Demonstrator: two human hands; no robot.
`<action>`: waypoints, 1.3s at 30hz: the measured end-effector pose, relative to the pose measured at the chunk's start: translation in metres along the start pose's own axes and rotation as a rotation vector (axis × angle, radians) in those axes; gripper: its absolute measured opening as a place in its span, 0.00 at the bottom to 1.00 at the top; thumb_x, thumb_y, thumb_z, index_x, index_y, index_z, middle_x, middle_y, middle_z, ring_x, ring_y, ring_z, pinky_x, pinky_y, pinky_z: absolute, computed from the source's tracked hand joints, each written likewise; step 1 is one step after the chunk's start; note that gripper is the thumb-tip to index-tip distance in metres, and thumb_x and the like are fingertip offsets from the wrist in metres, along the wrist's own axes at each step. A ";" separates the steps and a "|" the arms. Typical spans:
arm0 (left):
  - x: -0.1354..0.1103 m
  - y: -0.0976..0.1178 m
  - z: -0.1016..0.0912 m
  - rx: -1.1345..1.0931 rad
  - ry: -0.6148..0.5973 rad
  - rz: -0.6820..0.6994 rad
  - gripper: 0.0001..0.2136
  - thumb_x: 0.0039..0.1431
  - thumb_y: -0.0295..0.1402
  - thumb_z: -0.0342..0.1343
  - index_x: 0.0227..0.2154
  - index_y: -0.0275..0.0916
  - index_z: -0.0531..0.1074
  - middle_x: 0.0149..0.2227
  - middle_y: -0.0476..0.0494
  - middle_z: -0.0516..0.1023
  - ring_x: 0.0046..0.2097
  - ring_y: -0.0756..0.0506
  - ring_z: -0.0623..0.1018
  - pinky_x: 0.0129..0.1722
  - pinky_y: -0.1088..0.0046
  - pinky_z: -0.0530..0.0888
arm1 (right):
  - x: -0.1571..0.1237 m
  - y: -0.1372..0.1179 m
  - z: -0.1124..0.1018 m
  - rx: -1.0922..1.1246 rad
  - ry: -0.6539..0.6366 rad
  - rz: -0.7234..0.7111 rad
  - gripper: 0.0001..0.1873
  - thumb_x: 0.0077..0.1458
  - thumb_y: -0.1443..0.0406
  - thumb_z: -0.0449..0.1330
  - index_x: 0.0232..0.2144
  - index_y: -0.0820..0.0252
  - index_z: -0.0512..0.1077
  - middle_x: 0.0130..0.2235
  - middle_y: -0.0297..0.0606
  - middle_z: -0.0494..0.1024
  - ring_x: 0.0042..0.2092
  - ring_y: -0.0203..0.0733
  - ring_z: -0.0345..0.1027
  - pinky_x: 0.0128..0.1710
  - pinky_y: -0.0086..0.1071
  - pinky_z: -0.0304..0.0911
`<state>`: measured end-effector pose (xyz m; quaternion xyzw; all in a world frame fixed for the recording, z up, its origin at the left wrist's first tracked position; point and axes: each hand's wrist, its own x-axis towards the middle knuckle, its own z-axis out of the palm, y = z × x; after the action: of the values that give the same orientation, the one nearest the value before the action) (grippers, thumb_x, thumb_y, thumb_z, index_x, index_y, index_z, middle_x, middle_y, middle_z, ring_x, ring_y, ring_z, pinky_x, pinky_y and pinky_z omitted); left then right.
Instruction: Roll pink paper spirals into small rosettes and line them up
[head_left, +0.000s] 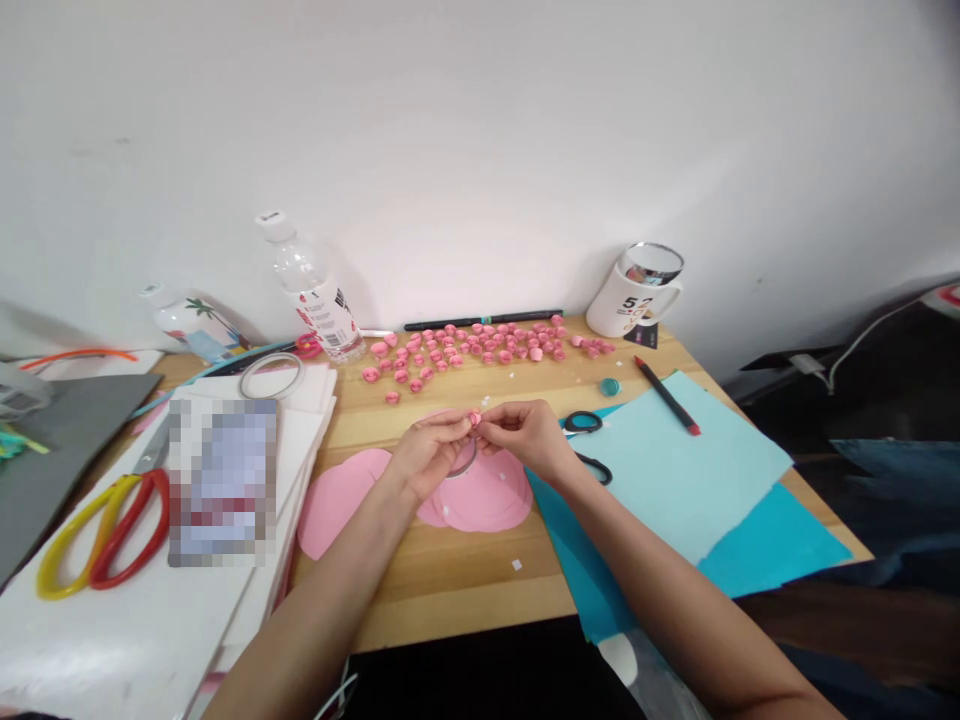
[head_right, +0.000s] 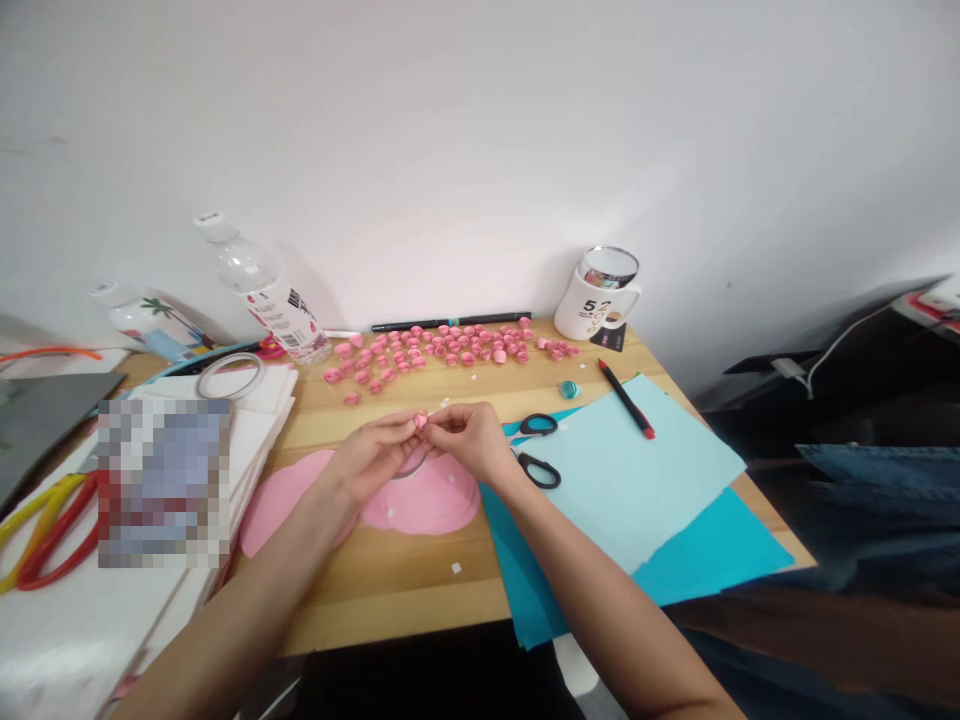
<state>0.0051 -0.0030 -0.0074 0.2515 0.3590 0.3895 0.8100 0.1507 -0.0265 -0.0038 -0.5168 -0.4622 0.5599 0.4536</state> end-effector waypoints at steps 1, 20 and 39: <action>0.000 0.000 0.000 0.004 0.002 -0.001 0.03 0.45 0.19 0.59 0.23 0.29 0.76 0.26 0.40 0.76 0.30 0.48 0.74 0.35 0.72 0.68 | 0.000 0.000 0.000 -0.012 0.003 -0.003 0.15 0.35 0.57 0.67 0.23 0.64 0.75 0.21 0.36 0.76 0.24 0.38 0.71 0.28 0.33 0.70; -0.003 0.010 0.001 -0.303 0.045 -0.021 0.05 0.51 0.19 0.53 0.25 0.32 0.72 0.27 0.45 0.72 0.32 0.51 0.73 0.36 0.76 0.71 | 0.000 0.003 -0.006 -0.563 0.226 -0.338 0.07 0.45 0.65 0.58 0.19 0.59 0.64 0.22 0.32 0.70 0.24 0.34 0.64 0.27 0.29 0.62; -0.008 0.002 0.007 -0.322 -0.010 -0.099 0.03 0.50 0.21 0.57 0.28 0.33 0.73 0.29 0.47 0.75 0.34 0.53 0.75 0.37 0.78 0.70 | -0.003 0.013 0.005 -0.955 0.505 -0.969 0.07 0.52 0.69 0.57 0.24 0.56 0.72 0.29 0.37 0.72 0.30 0.34 0.66 0.27 0.26 0.59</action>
<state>0.0062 -0.0091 0.0011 0.1025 0.2997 0.4005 0.8598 0.1452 -0.0316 -0.0156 -0.5092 -0.7144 -0.1032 0.4687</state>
